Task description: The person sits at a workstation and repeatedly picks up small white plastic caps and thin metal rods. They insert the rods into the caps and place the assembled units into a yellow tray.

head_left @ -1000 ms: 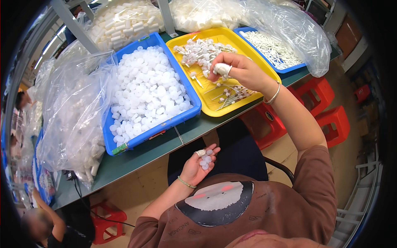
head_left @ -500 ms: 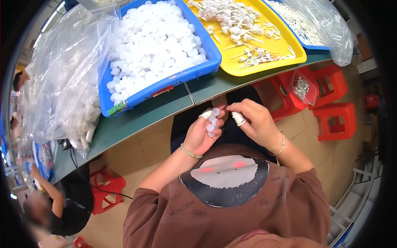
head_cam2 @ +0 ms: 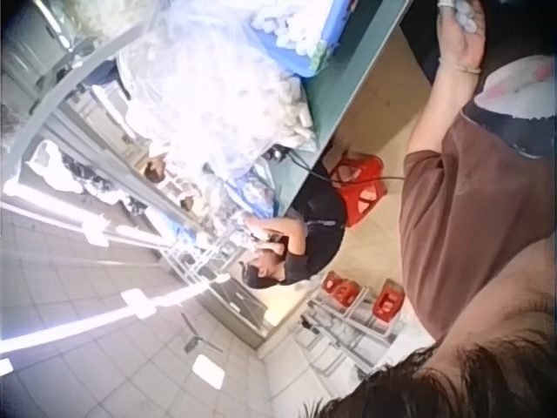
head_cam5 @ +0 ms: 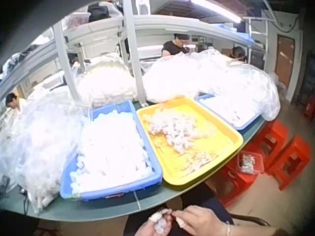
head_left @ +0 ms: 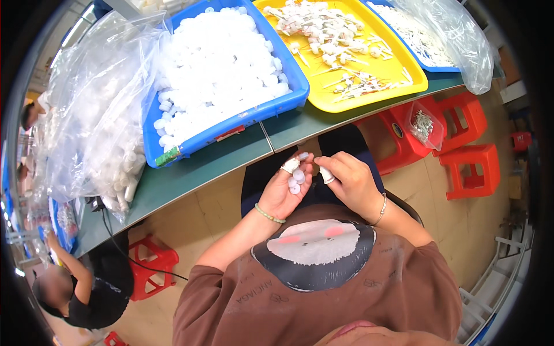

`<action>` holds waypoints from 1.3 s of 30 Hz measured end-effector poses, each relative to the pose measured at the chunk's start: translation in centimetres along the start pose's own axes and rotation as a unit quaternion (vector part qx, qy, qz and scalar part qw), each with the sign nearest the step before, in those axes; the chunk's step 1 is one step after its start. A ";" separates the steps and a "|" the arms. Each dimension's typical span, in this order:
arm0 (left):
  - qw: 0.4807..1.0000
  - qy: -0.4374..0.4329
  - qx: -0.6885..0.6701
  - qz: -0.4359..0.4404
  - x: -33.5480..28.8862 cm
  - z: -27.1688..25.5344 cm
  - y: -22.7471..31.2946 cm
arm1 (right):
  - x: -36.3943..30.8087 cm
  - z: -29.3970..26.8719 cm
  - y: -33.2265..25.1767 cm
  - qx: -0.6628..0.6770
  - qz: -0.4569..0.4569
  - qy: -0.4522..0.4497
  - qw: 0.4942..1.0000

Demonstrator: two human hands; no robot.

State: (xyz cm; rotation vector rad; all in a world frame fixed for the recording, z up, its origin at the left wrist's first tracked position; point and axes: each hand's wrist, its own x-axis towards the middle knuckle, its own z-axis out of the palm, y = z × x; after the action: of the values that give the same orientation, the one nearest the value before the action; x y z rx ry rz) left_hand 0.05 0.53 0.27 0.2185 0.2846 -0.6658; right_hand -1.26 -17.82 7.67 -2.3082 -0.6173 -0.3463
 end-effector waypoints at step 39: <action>0.983 0.078 0.160 0.037 -0.5 1.7 -0.1 | -0.2 0.5 0.4 -0.008 0.063 0.000 0.998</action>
State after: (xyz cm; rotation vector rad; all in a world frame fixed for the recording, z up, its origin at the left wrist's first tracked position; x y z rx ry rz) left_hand -0.03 0.24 2.04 0.5888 0.3163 -0.6201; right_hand -1.16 -17.75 7.02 -2.3493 -0.4680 -0.2915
